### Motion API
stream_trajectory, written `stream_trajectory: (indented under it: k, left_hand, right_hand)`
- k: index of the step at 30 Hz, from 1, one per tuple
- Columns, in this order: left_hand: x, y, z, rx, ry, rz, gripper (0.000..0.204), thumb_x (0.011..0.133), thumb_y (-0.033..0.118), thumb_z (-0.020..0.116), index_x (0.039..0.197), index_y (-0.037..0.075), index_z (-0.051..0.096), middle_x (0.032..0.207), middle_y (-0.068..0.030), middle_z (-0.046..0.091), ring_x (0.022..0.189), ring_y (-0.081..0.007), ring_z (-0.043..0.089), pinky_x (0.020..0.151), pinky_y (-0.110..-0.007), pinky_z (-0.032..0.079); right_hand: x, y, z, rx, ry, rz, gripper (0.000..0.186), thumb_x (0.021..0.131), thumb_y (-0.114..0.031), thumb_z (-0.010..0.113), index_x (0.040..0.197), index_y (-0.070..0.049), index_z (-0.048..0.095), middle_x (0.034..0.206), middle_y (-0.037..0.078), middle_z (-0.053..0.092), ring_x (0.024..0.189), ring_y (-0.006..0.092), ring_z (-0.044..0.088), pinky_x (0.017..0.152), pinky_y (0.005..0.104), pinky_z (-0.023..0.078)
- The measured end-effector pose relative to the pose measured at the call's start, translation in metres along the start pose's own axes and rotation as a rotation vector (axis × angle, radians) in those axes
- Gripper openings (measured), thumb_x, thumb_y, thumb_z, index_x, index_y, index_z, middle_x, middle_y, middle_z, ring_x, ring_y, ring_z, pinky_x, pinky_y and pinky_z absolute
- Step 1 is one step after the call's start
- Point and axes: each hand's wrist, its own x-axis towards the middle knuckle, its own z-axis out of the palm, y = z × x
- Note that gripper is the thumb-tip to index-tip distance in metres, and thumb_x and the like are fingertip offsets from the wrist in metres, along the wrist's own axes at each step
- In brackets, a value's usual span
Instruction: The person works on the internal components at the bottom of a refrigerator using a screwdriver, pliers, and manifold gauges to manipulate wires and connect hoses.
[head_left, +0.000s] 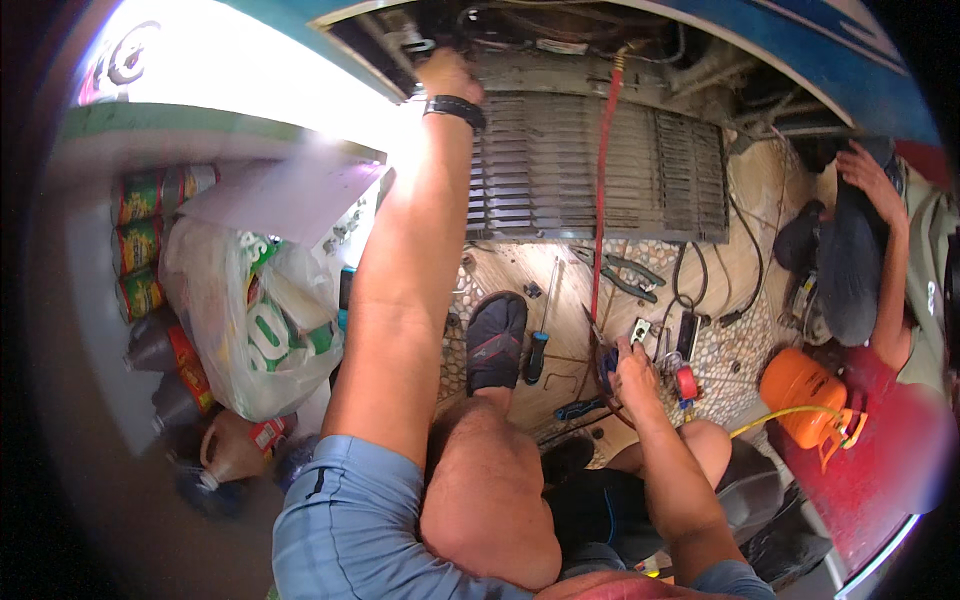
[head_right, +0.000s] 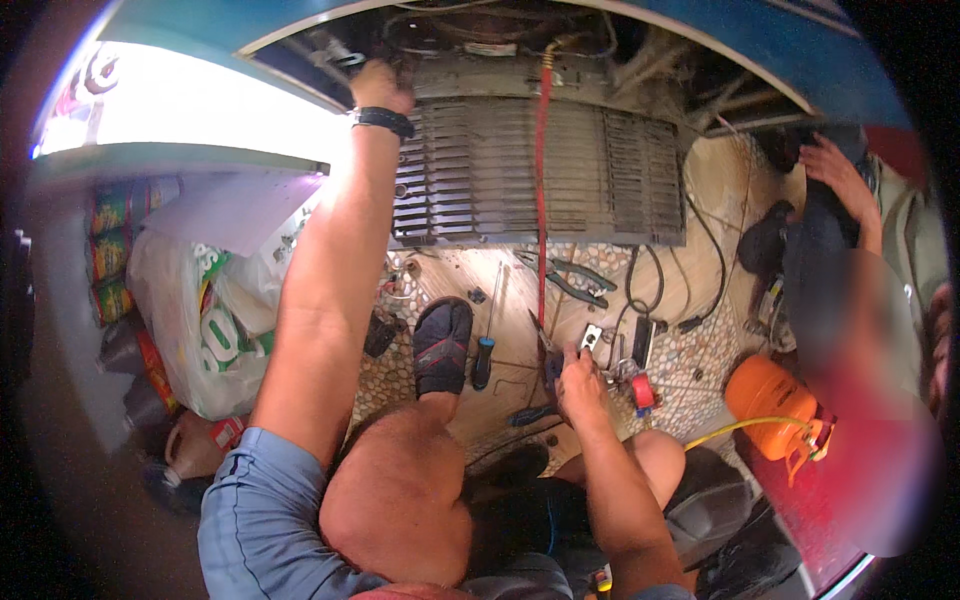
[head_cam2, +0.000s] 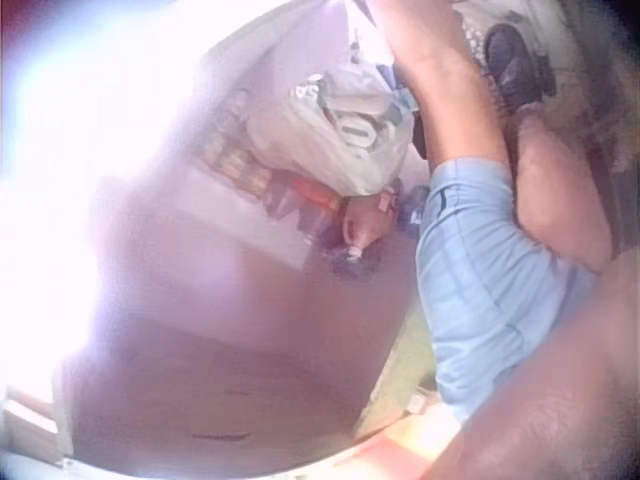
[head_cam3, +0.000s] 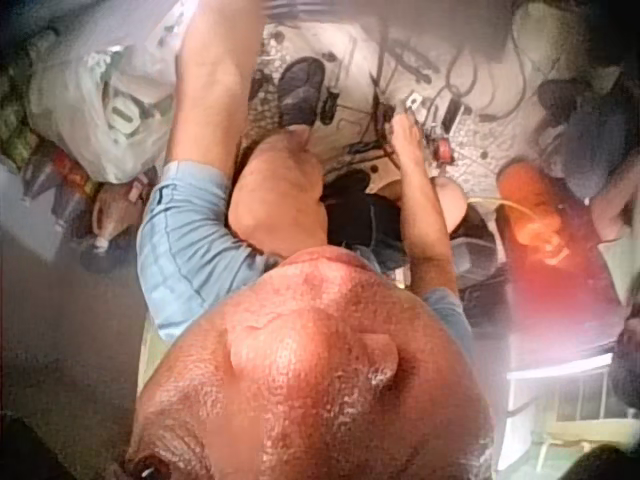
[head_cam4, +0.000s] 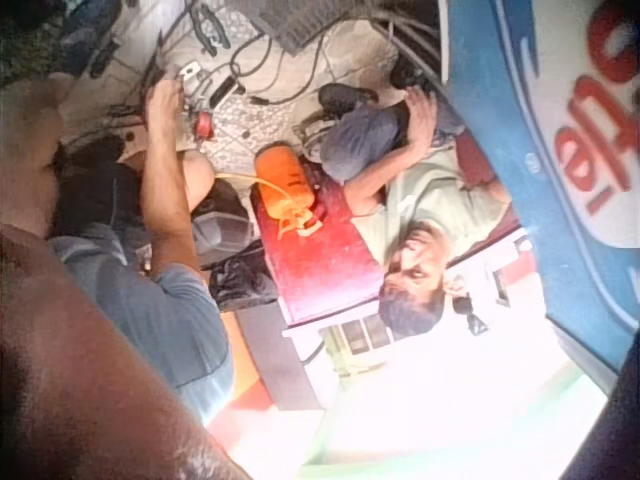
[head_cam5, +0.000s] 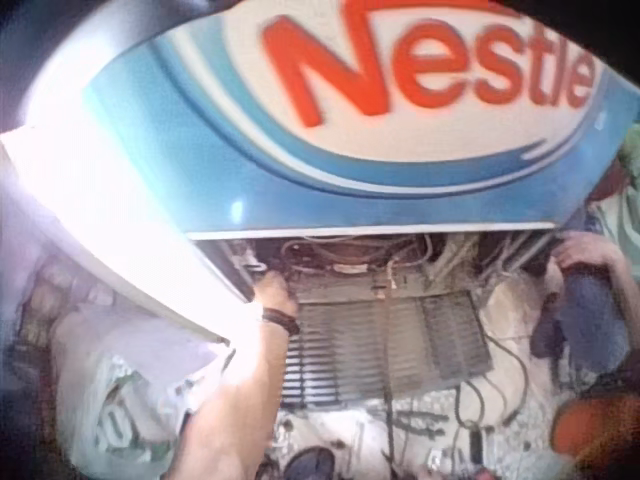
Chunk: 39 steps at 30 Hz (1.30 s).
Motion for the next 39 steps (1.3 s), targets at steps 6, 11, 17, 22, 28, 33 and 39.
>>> stream_trajectory:
  k: [6, 11, 17, 22, 28, 33, 39]
  left_hand:
    - [0.003, 0.013, -0.003, -0.085, -0.037, 0.012, 0.023, 0.069, 0.018, 0.069, 0.09, 0.01, 0.072, 0.093, -0.013, 0.07, 0.091, -0.0332, 0.067, 0.081, -0.038, 0.053]
    - [0.004, 0.001, 0.009, -0.373, 0.1, -0.161, 0.024, 0.074, 0.016, 0.066, 0.096, 0.006, 0.069, 0.093, -0.015, 0.07, 0.096, -0.0336, 0.065, 0.084, -0.036, 0.051]
    - [-0.008, 0.026, -0.011, -2.137, 0.35, -0.745, 0.019, 0.083, 0.007, 0.062, 0.101, 0.005, 0.065, 0.115, -0.019, 0.061, 0.101, -0.0355, 0.059, 0.083, -0.038, 0.048]
    - [-0.041, 0.012, 0.019, -1.895, 0.369, -0.249, 0.032, 0.092, 0.021, 0.054, 0.121, 0.007, 0.054, 0.113, -0.0153, 0.061, 0.102, -0.0291, 0.057, 0.09, -0.039, 0.045]
    - [-0.048, 0.017, 0.075, -1.322, 0.313, -0.102, 0.039, 0.095, 0.031, 0.049, 0.128, 0.01, 0.051, 0.12, -0.013, 0.058, 0.111, -0.0271, 0.051, 0.098, -0.041, 0.037]
    - [-0.035, -0.002, 0.109, -0.976, 0.168, 0.102, 0.042, 0.095, 0.036, 0.047, 0.129, 0.012, 0.051, 0.128, -0.0122, 0.055, 0.122, -0.0272, 0.045, 0.106, -0.042, 0.029]
    - [-0.025, 0.012, 0.134, -1.415, -0.022, 0.115, 0.045, 0.096, 0.041, 0.044, 0.132, 0.014, 0.049, 0.137, -0.0108, 0.05, 0.129, -0.0271, 0.041, 0.111, -0.042, 0.025]
  right_hand:
    - [0.024, 0.013, 0.002, -0.092, -0.233, -0.046, 0.043, 0.077, -0.016, 0.074, 0.111, -0.002, 0.05, 0.086, 0.026, 0.065, 0.087, 0.0457, 0.063, 0.074, 0.0503, 0.052]
    - [0.068, -0.081, -0.077, 0.132, 0.175, -0.51, 0.026, 0.089, -0.016, 0.053, 0.112, -0.002, 0.057, 0.1, 0.024, 0.062, 0.092, 0.0422, 0.061, 0.082, 0.0466, 0.051]
    - [0.158, -0.24, -0.19, 0.431, 0.561, -0.725, 0.045, 0.093, -0.019, 0.051, 0.133, 0.0, 0.046, 0.129, 0.027, 0.051, 0.119, 0.0415, 0.051, 0.102, 0.0456, 0.041]
    - [0.222, -0.3, -0.212, 0.444, 0.501, -0.672, 0.056, 0.092, -0.028, 0.047, 0.139, 0.0, 0.04, 0.14, 0.028, 0.043, 0.129, 0.0405, 0.044, 0.11, 0.0426, 0.034]
    - [0.232, -0.347, -0.21, 0.333, 0.486, -0.498, 0.058, 0.087, -0.031, 0.047, 0.133, 0.005, 0.047, 0.134, 0.028, 0.05, 0.125, 0.0412, 0.048, 0.108, 0.0404, 0.037]
    - [0.257, -0.368, -0.226, 0.278, 0.308, -0.398, 0.044, 0.076, -0.032, 0.058, 0.107, -0.002, 0.069, 0.119, 0.02, 0.064, 0.11, 0.0358, 0.062, 0.097, 0.0369, 0.047]
    - [0.301, -0.346, -0.23, 0.369, 0.431, -0.512, 0.056, 0.067, -0.041, 0.07, 0.109, -0.003, 0.069, 0.119, 0.02, 0.064, 0.111, 0.0295, 0.062, 0.096, 0.0319, 0.047]
